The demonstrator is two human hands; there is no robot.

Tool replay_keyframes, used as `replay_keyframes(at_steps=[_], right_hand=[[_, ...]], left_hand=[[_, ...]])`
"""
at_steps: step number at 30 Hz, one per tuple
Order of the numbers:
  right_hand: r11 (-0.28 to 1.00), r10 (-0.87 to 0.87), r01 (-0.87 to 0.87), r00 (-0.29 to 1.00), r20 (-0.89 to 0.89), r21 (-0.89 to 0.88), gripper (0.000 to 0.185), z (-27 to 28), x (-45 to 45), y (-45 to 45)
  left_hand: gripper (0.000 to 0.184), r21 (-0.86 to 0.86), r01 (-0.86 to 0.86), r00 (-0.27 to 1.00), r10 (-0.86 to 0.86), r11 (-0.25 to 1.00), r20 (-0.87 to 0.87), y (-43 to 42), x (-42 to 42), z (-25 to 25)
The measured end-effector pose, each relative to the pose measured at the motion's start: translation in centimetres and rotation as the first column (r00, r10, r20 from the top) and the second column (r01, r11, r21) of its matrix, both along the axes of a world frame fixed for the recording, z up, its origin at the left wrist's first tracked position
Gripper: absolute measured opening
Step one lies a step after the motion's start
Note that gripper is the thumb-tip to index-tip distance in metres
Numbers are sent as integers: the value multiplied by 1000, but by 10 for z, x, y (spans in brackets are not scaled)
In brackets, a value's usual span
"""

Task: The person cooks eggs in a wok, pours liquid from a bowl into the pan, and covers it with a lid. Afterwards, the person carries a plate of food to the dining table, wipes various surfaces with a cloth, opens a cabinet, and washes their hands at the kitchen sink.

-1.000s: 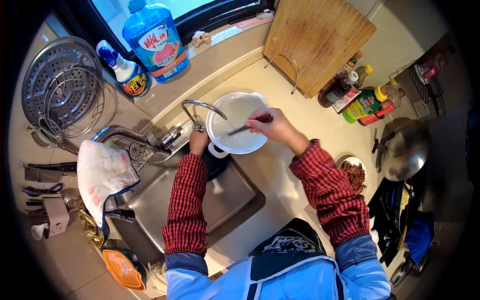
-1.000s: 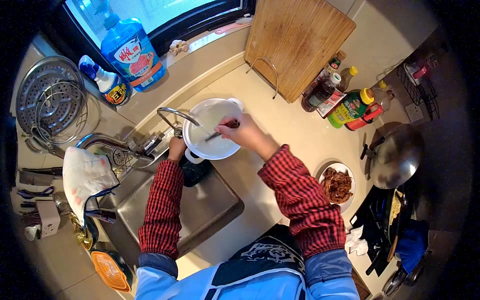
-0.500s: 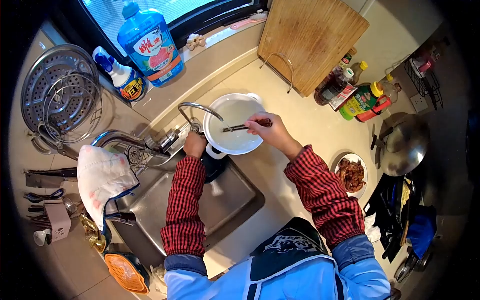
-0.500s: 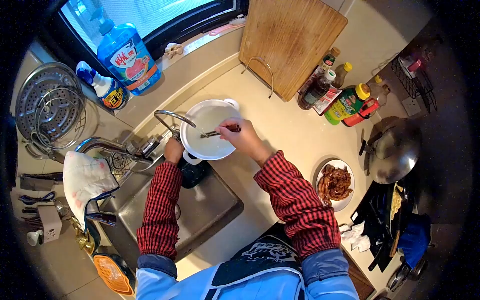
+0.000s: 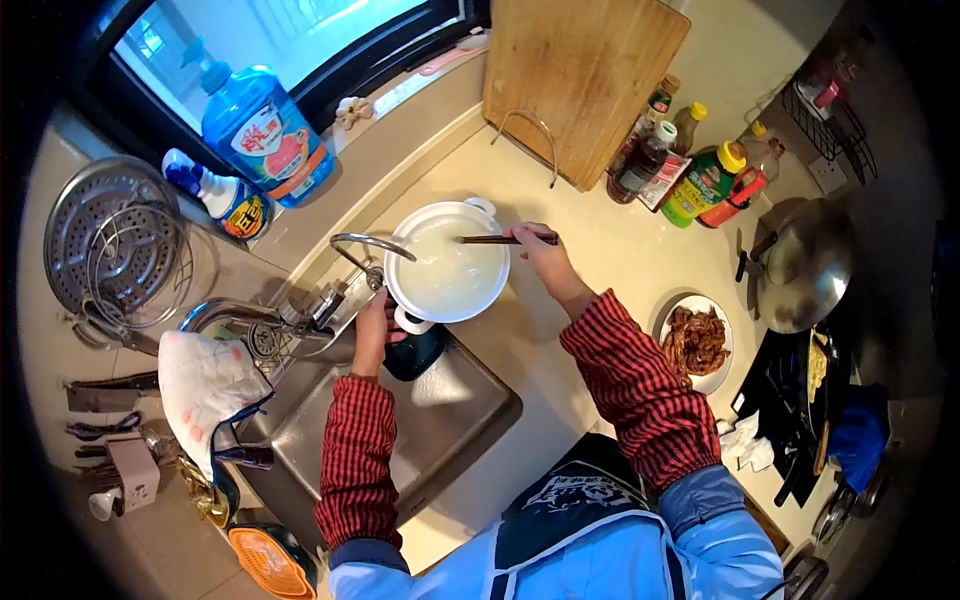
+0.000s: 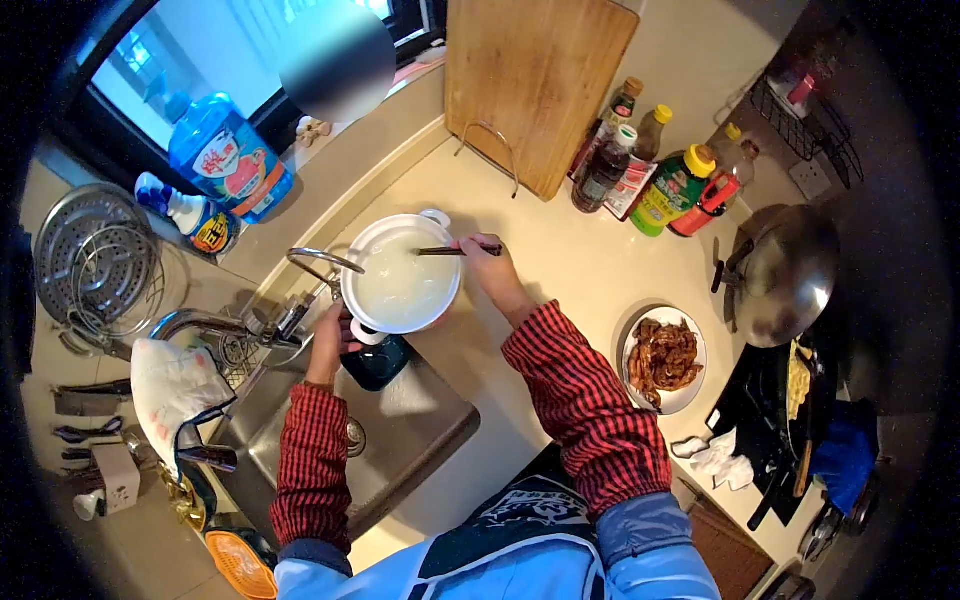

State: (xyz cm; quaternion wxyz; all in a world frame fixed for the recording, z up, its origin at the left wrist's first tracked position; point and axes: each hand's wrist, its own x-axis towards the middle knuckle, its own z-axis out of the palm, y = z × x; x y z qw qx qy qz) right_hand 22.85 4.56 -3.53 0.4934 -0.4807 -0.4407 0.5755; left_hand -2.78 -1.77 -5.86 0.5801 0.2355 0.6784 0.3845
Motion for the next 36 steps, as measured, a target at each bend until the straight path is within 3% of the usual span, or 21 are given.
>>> replay_keyframes(at_steps=[1, 2, 4, 5, 9, 12, 16, 18, 20, 22, 24, 26, 28, 31, 32, 33, 36], right_hand=[[995, 103, -102, 992, 72, -16, 24, -12, 3, 5], [995, 98, -96, 993, 70, -23, 24, -15, 2, 6], [970, 72, -115, 978, -196, -215, 23, -20, -7, 8], [966, 109, -123, 991, -73, -228, 21, -24, -8, 11], [975, 108, -127, 988, -111, -185, 20, -34, -2, 5], [986, 129, -140, 984, -125, -85, 21, -36, 8, -5], [985, 84, -99, 990, -110, -142, 21, -21, 36, -39], [986, 59, -67, 997, -53, -153, 21, -3, 56, -67], [997, 24, -29, 996, -82, -71, 20, 18, 82, -97], [1000, -13, 12, 1000, 27, 22, 17, 48, 110, -122], [955, -201, 148, 960, 195, 256, 14, 74, 143, -150], [977, -213, 214, 969, 125, 3, 13, 131, 177, -184], [973, -232, 232, 971, 49, 6, 11, 153, 217, -216], [938, -346, 344, 922, 175, 43, 18, 196, 272, -267], [897, -441, 423, 878, 185, 130, 21, 206, 288, -282], [911, -412, 397, 877, 246, 110, 23, 221, 309, -298], [841, -540, 506, 799, 263, 191, 24, 243, 355, -337]], left_hand=[[36, -27, 60, 991, -57, 998, 118, -1, 8, 14], [35, -48, 119, 966, -104, 992, 238, -1, 13, 20], [33, -108, 162, 962, -133, 981, 240, 2, 14, 12], [31, -159, 204, 957, -162, 966, 242, 6, 13, 7], [29, -73, 74, 907, -36, 995, 420, -1, 21, -2], [28, -85, 81, 925, -44, 993, 377, -12, 32, 3], [27, -78, 129, 948, -100, 989, 301, -29, 47, 25], [30, -54, 195, 944, -173, 979, 283, -38, 60, 46], [29, -74, 269, 937, -244, 960, 249, -44, 77, 70], [28, -85, 382, 908, -357, 920, 218, -48, 99, 95], [34, -89, 474, 864, -443, 876, 239, -51, 121, 113], [33, -103, 554, 821, -521, 826, 235, -54, 153, 139], [31, -58, 633, 759, -604, 772, 245, -61, 189, 163], [31, -28, 748, 649, -721, 664, 243, -67, 253, 192], [31, -13, 791, 597, -767, 612, 235, -71, 276, 200], [31, -6, 800, 586, -779, 600, 225, -75, 300, 207], [30, 94, 866, 453, -851, 491, 264, -89, 372, 221]])
